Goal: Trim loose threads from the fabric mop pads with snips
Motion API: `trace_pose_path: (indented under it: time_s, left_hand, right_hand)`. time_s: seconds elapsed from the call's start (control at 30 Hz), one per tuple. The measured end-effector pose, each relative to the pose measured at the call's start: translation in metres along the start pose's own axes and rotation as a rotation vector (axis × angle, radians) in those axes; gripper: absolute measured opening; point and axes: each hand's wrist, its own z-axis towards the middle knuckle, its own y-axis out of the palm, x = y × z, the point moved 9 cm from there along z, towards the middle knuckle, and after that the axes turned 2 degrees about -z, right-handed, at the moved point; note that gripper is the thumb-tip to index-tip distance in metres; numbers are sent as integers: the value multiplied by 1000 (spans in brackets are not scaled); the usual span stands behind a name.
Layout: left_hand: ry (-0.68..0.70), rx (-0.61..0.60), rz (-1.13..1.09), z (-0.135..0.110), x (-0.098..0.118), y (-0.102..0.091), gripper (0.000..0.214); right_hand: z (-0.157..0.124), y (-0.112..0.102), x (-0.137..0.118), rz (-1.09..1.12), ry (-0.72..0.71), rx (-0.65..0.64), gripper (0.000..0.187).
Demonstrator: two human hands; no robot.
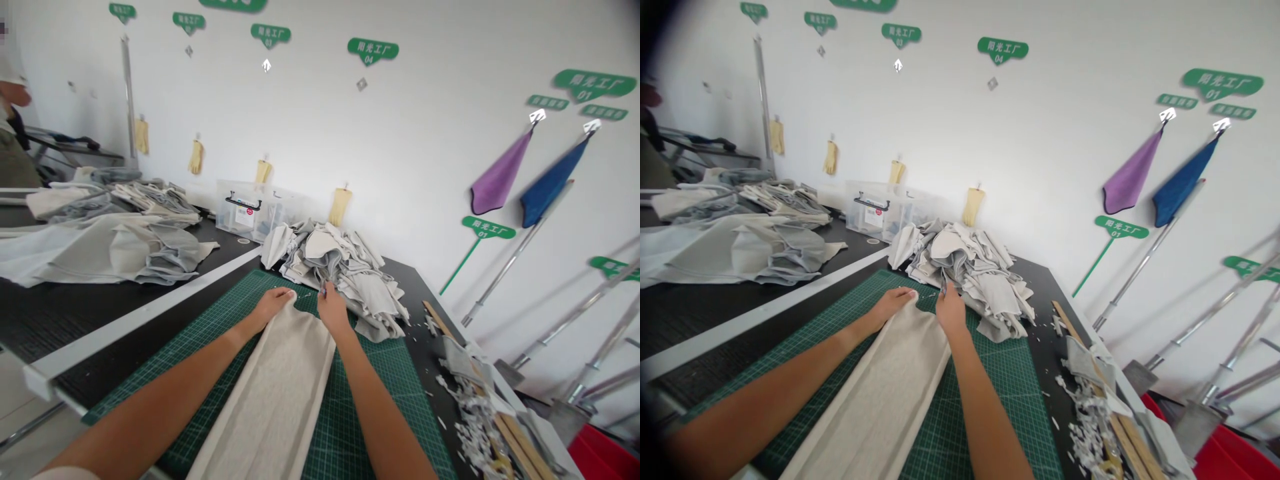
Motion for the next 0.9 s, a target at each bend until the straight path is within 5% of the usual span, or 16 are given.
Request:
trace_pose_path:
  time_s: [0.17,0.33,0.9]
  left_hand:
    - [74,31,71,2,2,-3,45]
    - [105,-12,72,3,2,0,43]
    - [142,-43,12,-5,15,3,38]
  right_hand:
    - [-8,34,-27,378,-33,-35,21]
    - [-22,42,-17,482,-52,67,24]
    - [-36,37,-28,307,-220,194,40]
